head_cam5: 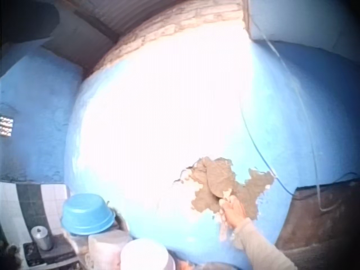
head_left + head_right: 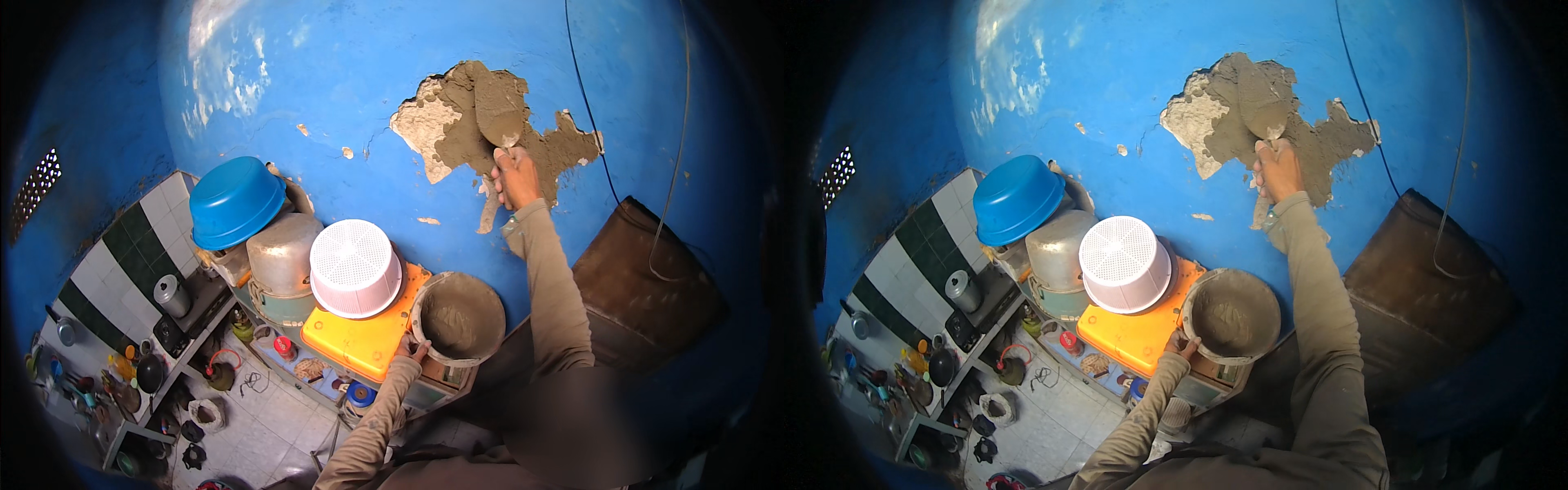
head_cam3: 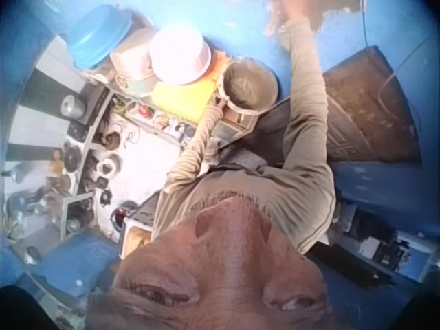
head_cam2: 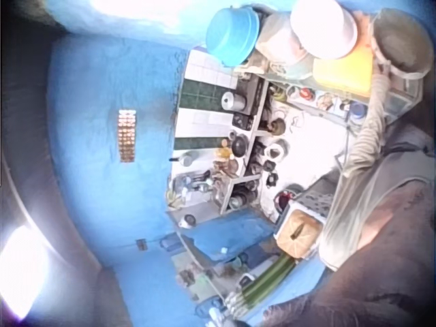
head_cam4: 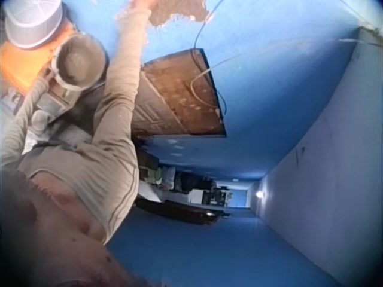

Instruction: The person applies cement to a damaged section of a blue wall using a trowel. They repeatedly scoop cement from a bucket and spread it over the hole, smoothing the surface.

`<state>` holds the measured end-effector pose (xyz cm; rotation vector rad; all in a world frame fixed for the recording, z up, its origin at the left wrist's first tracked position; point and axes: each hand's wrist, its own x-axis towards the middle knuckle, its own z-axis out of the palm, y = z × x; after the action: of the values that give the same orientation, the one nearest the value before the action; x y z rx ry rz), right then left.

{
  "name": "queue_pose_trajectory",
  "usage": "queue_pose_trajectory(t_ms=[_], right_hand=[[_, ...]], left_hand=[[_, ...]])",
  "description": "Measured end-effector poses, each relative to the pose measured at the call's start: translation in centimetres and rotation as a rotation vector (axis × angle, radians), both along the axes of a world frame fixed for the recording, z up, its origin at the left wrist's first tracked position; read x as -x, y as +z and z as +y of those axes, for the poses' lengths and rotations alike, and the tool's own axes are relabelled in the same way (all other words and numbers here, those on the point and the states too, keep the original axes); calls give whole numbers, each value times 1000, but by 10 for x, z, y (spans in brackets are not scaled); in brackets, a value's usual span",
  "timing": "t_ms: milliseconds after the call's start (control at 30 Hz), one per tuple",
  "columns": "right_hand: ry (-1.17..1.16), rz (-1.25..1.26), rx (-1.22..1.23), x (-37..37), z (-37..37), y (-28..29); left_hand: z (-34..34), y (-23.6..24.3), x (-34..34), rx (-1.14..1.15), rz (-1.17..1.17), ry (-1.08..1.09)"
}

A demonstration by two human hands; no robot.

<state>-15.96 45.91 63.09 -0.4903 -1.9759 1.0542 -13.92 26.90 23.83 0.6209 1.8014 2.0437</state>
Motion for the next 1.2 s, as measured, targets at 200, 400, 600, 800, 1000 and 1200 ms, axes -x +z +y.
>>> queue_pose_trajectory(t_ms=[200,400,600,800,1000,1200], right_hand=[[140,160,227,32,4,-13],[35,60,111,69,39,-22],[-133,-32,112,76,27,-24],[-121,-53,210,56,17,-39],[-109,20,202,33,-12,-49],[-27,119,177,76,-13,-16]], left_hand=[[7,-19,6,30,-6,12],[12,-19,8,40,20,17],[6,-15,9,38,-44,-9],[8,-22,9,27,-44,-11],[15,-30,10,5,-17,2],[11,-26,12,31,-3,-6]])
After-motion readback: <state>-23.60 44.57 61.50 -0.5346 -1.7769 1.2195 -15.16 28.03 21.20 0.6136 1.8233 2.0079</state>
